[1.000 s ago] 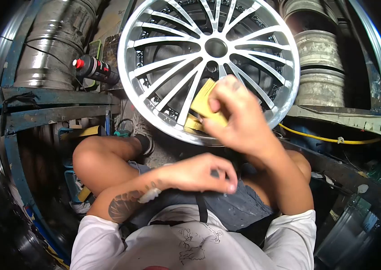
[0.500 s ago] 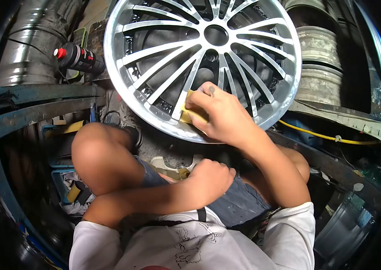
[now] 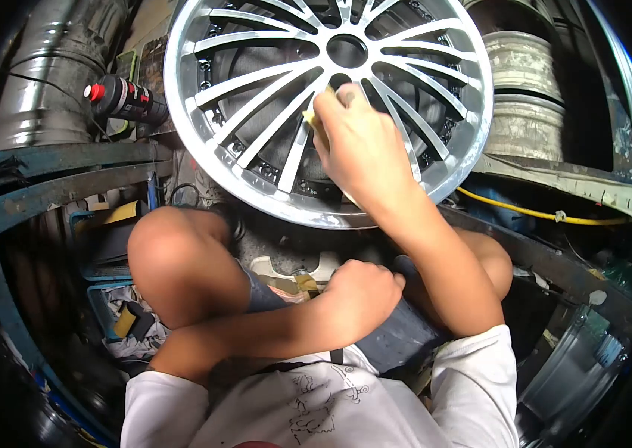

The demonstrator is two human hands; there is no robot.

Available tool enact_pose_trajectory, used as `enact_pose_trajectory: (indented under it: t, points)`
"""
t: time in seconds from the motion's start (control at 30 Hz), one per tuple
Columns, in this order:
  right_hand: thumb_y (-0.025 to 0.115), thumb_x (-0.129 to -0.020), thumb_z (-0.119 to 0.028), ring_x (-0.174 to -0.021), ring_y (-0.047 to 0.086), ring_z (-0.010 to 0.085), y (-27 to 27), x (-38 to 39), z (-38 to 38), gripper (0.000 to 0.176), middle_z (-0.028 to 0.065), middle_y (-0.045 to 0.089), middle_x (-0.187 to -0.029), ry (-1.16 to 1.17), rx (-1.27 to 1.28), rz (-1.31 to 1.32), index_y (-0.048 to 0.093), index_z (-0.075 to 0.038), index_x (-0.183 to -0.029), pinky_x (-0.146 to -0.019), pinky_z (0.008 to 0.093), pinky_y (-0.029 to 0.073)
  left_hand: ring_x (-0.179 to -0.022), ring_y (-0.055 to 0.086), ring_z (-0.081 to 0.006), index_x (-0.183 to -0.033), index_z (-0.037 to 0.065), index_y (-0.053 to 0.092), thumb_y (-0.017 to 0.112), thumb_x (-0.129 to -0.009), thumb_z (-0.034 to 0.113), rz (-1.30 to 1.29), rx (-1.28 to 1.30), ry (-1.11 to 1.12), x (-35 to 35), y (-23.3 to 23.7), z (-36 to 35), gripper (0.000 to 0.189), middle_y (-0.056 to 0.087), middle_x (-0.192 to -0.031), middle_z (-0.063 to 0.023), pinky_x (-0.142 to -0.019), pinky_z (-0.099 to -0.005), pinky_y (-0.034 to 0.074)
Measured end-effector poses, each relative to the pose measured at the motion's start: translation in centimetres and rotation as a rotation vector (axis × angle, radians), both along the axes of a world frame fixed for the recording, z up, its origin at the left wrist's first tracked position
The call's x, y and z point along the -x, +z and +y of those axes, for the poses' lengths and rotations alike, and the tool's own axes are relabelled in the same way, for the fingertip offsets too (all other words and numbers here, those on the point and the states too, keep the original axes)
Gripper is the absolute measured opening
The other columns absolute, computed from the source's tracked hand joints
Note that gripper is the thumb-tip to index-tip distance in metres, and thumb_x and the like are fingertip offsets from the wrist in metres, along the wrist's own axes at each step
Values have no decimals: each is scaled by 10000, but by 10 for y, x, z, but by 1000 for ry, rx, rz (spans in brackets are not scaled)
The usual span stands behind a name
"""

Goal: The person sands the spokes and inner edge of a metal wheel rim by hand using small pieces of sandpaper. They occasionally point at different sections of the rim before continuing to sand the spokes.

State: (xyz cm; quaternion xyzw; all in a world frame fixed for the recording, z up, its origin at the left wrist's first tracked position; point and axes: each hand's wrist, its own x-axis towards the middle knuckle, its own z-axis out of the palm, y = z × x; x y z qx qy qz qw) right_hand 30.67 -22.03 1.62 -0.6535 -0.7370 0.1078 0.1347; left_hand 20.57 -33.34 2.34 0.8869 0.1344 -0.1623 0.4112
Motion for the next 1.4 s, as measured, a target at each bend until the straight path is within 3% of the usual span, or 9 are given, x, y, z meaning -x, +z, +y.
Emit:
enact_pose_trajectory:
  t: [0.17, 0.27, 0.33, 0.47, 0.5, 0.73, 1.17, 1.27, 1.4]
  points:
    - [767, -828, -112, -783, 671, 351, 10, -14, -8, 218, 103, 629, -853, 68, -46, 172, 570, -74, -915, -686, 455, 544, -927, 801, -224, -978, 97, 836, 772, -854, 149, -14, 70, 6, -13, 3, -2, 148, 824, -1004, -69, -705, -372, 626]
    - [792, -805, -132, -764, 660, 349, -11, -15, -31, 226, 115, 619, -867, 176, 116, 213, 587, -71, -878, -682, 441, 542, -821, 799, -285, -849, 22, 768, 674, -861, 149, -64, 249, -293, -15, 21, 23, 159, 786, -842, -139, -699, -399, 625]
    - [840, -789, -114, -752, 647, 310, -11, -10, -35, 257, 94, 611, -851, 196, 185, 190, 597, -67, -855, -688, 398, 520, -796, 778, -321, -826, 22, 787, 670, -833, 191, -264, 489, -270, -7, 26, 24, 205, 773, -806, -161, -672, -436, 597]
    - [832, -768, -98, -723, 618, 225, -26, -13, -28, 307, 22, 627, -881, 525, -102, 81, 755, -133, -1064, -650, 353, 488, -774, 752, -334, -844, 42, 785, 675, -849, 237, -321, 726, -299, -5, 55, 64, 223, 769, -794, -142, -688, -458, 580]
    - [798, -746, -126, -688, 577, 187, -30, -14, -26, 486, -17, 609, -863, 598, -158, 70, 775, -182, -1228, -627, 331, 452, -773, 747, -331, -841, 49, 781, 678, -856, 248, -282, 728, -286, -5, 56, 73, 225, 770, -796, -133, -701, -459, 578]
    - [686, -808, -195, -643, 540, 148, -25, -14, -23, 543, -40, 532, -771, 731, -35, -215, 738, -197, -1348, -612, 312, 430, -830, 746, -294, -902, 39, 771, 687, -874, 221, -402, 965, -166, -14, 50, 83, 203, 774, -840, -125, -792, -426, 573]
    - [644, -848, -208, -621, 651, 134, -20, -4, -27, 501, -40, 600, -736, 671, 70, -240, 733, -171, -1340, -583, 306, 481, -887, 736, -404, -900, 4, 771, 655, -881, 220, -264, 797, -265, -31, 38, 77, 245, 766, -891, -208, -820, -503, 566]
    - [641, -849, -209, -610, 647, 144, -17, -3, -27, 504, -37, 603, -741, 669, 108, -240, 733, -186, -1345, -584, 306, 483, -869, 736, -417, -838, -6, 764, 649, -877, 221, -239, 793, -136, -17, 22, 52, 257, 761, -873, -225, -814, -517, 564]
    - [634, -858, -206, -585, 632, 170, -16, -7, -26, 523, -26, 613, -747, 643, 120, -219, 726, -220, -1373, -574, 314, 485, -754, 752, -343, -776, 33, 726, 683, -873, 216, -156, 506, -16, -3, -8, 39, 212, 736, -753, -184, -668, -467, 586]
